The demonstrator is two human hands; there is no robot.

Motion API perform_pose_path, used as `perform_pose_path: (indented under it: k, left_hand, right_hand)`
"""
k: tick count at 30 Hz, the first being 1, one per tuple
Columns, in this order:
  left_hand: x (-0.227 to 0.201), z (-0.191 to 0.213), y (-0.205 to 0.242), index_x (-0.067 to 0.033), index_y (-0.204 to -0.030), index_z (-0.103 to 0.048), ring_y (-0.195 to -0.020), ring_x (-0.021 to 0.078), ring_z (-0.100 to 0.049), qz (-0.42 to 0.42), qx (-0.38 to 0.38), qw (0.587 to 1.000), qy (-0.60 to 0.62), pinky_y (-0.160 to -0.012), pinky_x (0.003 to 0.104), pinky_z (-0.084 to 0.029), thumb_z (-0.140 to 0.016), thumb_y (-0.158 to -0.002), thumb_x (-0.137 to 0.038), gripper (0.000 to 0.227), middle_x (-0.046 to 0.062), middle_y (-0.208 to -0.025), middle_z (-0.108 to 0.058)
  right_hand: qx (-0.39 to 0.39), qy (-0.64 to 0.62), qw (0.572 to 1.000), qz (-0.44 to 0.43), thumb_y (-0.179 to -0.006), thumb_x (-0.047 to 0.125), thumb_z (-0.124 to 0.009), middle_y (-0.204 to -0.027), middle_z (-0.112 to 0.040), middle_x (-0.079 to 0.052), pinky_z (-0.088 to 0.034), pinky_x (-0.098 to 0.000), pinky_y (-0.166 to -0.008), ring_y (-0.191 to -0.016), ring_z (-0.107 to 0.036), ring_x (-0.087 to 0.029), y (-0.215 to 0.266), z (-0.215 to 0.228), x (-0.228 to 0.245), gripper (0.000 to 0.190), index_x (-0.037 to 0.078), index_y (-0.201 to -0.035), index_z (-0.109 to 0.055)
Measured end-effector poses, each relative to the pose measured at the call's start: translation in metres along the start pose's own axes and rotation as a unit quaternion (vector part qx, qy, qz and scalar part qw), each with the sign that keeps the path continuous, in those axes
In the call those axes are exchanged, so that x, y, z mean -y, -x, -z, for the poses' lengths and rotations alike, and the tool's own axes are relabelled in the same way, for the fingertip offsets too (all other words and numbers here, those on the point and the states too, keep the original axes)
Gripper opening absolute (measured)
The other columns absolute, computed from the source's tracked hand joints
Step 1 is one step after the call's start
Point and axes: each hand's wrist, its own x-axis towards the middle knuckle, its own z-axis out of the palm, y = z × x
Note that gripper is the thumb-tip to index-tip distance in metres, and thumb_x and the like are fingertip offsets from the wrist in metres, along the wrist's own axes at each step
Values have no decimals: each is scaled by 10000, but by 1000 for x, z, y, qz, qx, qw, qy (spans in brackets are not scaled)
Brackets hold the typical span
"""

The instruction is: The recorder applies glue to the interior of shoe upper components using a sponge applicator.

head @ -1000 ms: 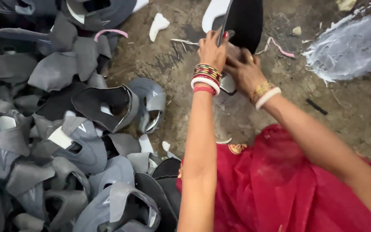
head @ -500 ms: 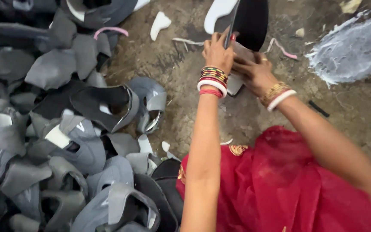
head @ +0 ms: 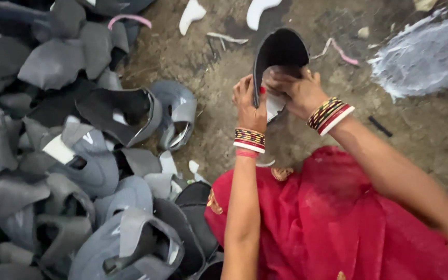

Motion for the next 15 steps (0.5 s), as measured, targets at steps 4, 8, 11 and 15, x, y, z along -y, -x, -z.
perform_pose_path:
  k: [4, 8, 11, 15]
  left_hand:
    - [16, 12, 32, -45, -1385, -557, -1364, 369, -430, 5, -55, 998, 15, -1203, 485, -321, -605, -1023, -305, 448, 153, -1424, -515]
    - [-69, 63, 7, -14, -1476, -492, -1323, 363, -447, -43, -24, 998, 37, -1152, 483, -345, -698, -897, -303, 678, 151, -1355, -535]
    - [-101, 78, -3, -41, -1436, -497, -1295, 328, -519, -93, -49, 991, 86, -1047, 399, -498, -701, -839, -208, 652, 111, -1324, -616]
    - [-108, 97, -10, -116, -1372, -654, -1125, 254, -683, -94, -89, 992, 7, -991, 347, -551, -651, -1007, -23, 376, 82, -1254, -710]
  right_hand:
    - [34, 53, 996, 59, -845, 324, -643, -1588, -364, 41, -321, -677, -966, -1316, -377, -451, 25, -17, 43, 637, 370, -1468, -516]
    - [29, 32, 999, 33, -776, 242, -619, -1658, -356, 100, -367, -593, -973, -1372, -385, -448, 21, -33, 40, 733, 331, -1493, -493]
    - [-139, 21, 984, 109, -897, 320, -633, -1614, -378, -124, -324, -664, -1184, -1477, -402, -400, 33, -19, 43, 652, 152, -1514, -507]
    - [-121, -140, 975, 127, -853, 40, -621, -1541, -547, -44, -402, -480, -1159, -1387, -547, -359, 67, 99, 73, 553, 175, -1389, -618]
